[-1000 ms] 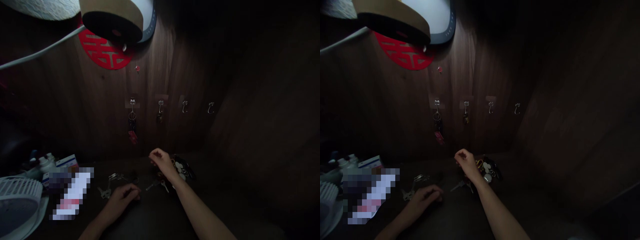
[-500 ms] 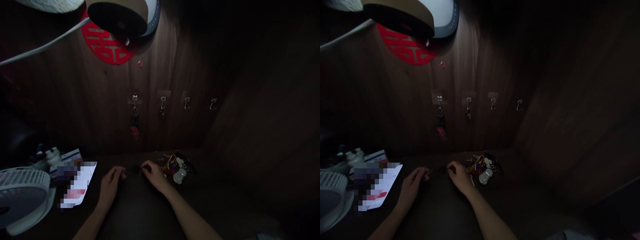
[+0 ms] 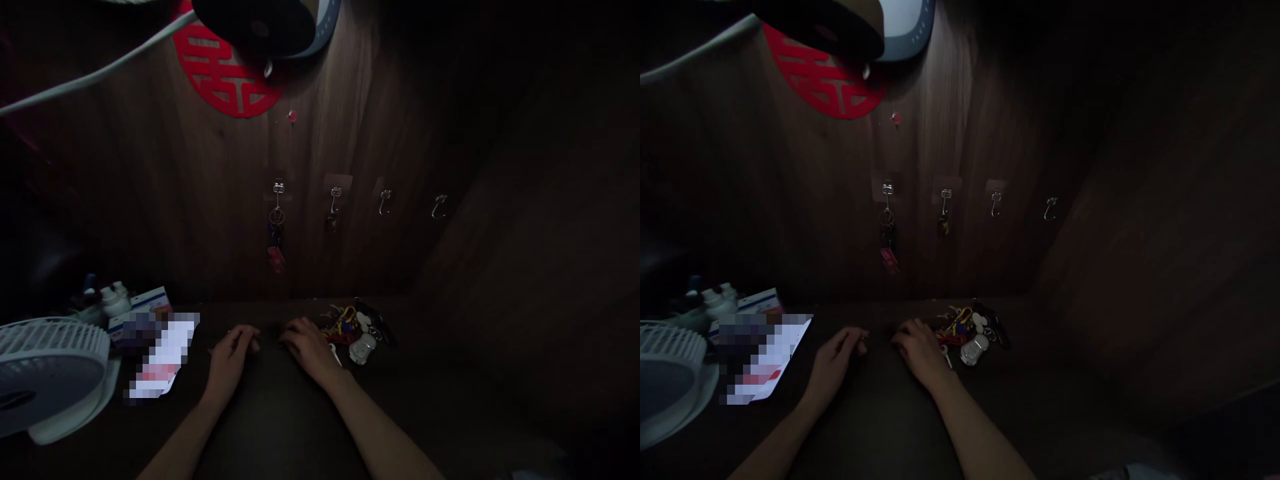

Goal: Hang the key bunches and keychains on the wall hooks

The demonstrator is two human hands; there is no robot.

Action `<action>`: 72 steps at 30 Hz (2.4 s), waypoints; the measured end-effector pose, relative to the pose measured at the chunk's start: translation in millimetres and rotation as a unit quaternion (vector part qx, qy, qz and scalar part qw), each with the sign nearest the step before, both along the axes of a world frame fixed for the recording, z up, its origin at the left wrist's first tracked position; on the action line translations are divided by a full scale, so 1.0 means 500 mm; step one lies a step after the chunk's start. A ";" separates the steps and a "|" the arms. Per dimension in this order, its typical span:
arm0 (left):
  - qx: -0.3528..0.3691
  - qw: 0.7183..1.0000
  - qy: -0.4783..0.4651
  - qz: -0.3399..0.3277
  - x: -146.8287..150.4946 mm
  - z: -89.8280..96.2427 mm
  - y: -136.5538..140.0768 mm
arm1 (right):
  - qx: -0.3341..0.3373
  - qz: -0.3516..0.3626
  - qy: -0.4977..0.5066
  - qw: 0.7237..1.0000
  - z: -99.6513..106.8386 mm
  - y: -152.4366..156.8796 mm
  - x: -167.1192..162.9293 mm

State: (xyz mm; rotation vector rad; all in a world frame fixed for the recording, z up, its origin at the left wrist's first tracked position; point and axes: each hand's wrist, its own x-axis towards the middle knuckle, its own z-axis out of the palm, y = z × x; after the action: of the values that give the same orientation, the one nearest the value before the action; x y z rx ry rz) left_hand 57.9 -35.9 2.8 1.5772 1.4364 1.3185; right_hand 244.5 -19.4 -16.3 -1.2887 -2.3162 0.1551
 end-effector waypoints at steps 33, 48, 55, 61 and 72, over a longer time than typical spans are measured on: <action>-0.127 0.974 -0.128 -0.137 0.025 -0.010 0.007 | -0.188 -0.028 0.451 0.872 0.008 0.011 -0.041; -0.228 0.835 -0.445 -0.231 0.015 -0.006 0.009 | -0.281 0.033 0.502 0.817 0.022 0.002 -0.040; -0.223 0.835 -0.450 -0.227 0.012 -0.010 0.012 | -0.280 0.036 0.552 0.785 0.016 0.009 -0.039; -0.208 0.852 -0.440 -0.192 0.011 -0.018 0.015 | -0.313 0.036 0.587 0.746 0.019 0.011 -0.037; -0.182 0.905 -0.338 -0.184 0.018 -0.029 0.016 | -0.329 0.035 0.596 0.732 0.017 0.006 -0.040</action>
State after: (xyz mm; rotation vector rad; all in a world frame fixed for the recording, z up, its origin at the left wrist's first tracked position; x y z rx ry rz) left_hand 66.9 -27.7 -11.4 0.9378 0.8314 1.1222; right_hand 224.4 -16.3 -8.0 -0.8624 -1.1335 1.4577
